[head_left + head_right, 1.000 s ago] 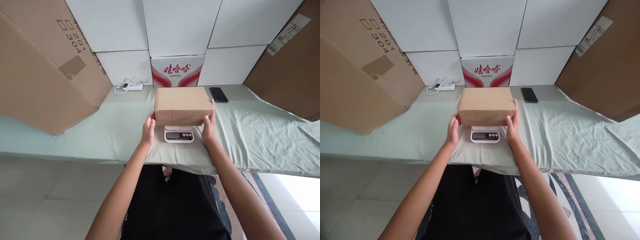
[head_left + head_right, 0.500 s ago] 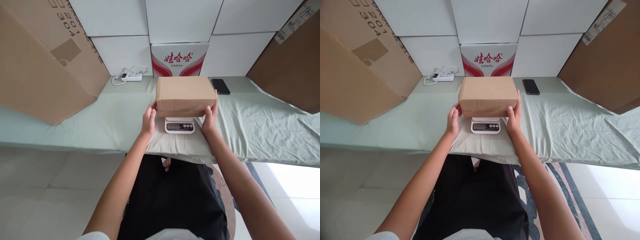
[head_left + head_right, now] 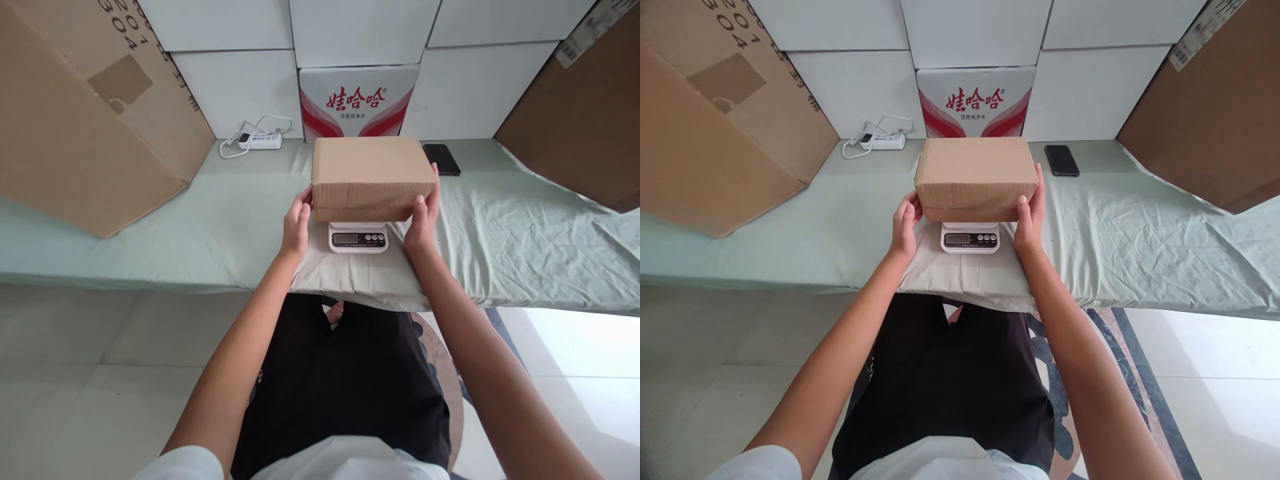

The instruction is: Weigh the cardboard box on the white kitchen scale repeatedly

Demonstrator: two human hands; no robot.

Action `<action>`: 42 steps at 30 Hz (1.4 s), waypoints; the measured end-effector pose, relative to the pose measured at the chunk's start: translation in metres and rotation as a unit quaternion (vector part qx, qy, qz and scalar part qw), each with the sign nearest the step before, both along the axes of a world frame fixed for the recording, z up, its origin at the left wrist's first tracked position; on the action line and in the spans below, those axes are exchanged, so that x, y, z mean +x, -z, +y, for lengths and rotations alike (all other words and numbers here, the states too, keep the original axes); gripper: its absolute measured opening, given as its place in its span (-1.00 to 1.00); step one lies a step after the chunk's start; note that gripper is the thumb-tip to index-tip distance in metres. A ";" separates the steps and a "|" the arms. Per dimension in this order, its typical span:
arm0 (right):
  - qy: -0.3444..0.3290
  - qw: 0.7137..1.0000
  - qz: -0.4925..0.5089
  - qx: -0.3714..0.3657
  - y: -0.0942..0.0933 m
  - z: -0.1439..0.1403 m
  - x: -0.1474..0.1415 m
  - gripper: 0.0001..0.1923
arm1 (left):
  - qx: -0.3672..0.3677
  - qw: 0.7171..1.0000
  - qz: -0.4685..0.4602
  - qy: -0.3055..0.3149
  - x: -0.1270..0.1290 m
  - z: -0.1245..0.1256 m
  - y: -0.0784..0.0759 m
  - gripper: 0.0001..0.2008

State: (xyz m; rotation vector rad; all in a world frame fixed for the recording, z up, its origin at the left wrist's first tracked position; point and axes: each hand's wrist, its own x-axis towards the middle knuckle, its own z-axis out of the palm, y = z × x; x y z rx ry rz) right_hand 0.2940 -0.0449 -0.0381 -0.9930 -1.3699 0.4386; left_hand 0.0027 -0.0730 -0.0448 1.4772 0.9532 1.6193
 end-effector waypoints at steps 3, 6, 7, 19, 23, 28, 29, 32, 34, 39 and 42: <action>0.003 1.000 0.006 -0.006 -0.003 -0.003 -0.001 0.11 | -0.006 1.000 -0.003 0.000 0.001 -0.001 -0.001 -0.19; 0.003 1.000 0.009 -0.019 -0.003 -0.005 -0.002 0.06 | -0.009 1.000 -0.003 -0.007 0.001 -0.003 -0.001 -0.22; 0.002 1.000 0.010 -0.020 -0.002 -0.004 -0.002 0.04 | -0.007 1.000 -0.002 -0.011 0.002 -0.003 0.000 -0.21; -0.011 1.000 0.020 -0.014 0.007 0.000 -0.001 0.00 | -0.005 0.998 -0.001 -0.056 0.000 0.000 0.005 -0.23; -0.007 1.000 0.026 -0.006 0.003 -0.004 -0.001 0.06 | -0.013 0.998 -0.019 -0.064 0.000 0.001 0.005 -0.23; 0.009 0.999 0.042 0.011 0.004 -0.004 0.000 0.03 | -0.013 0.998 0.007 -0.057 0.000 0.000 0.006 -0.22; 0.008 0.999 0.040 0.013 0.004 -0.004 0.000 0.00 | -0.014 0.998 0.008 -0.058 0.000 0.000 0.006 -0.23; -0.002 0.999 0.032 0.023 0.006 -0.003 0.001 -0.06 | -0.012 0.998 -0.001 -0.062 0.001 0.000 0.006 -0.24; -0.006 0.999 0.030 0.026 0.006 -0.002 0.000 -0.08 | -0.014 0.998 -0.006 -0.062 0.001 0.000 0.005 -0.25; 0.005 1.000 0.021 0.016 0.006 -0.003 0.000 -0.06 | -0.026 0.998 -0.003 -0.062 0.000 0.001 0.005 -0.24; 0.007 1.000 0.022 0.017 0.007 -0.002 0.001 -0.06 | -0.030 0.997 -0.003 -0.064 0.000 0.001 0.005 -0.23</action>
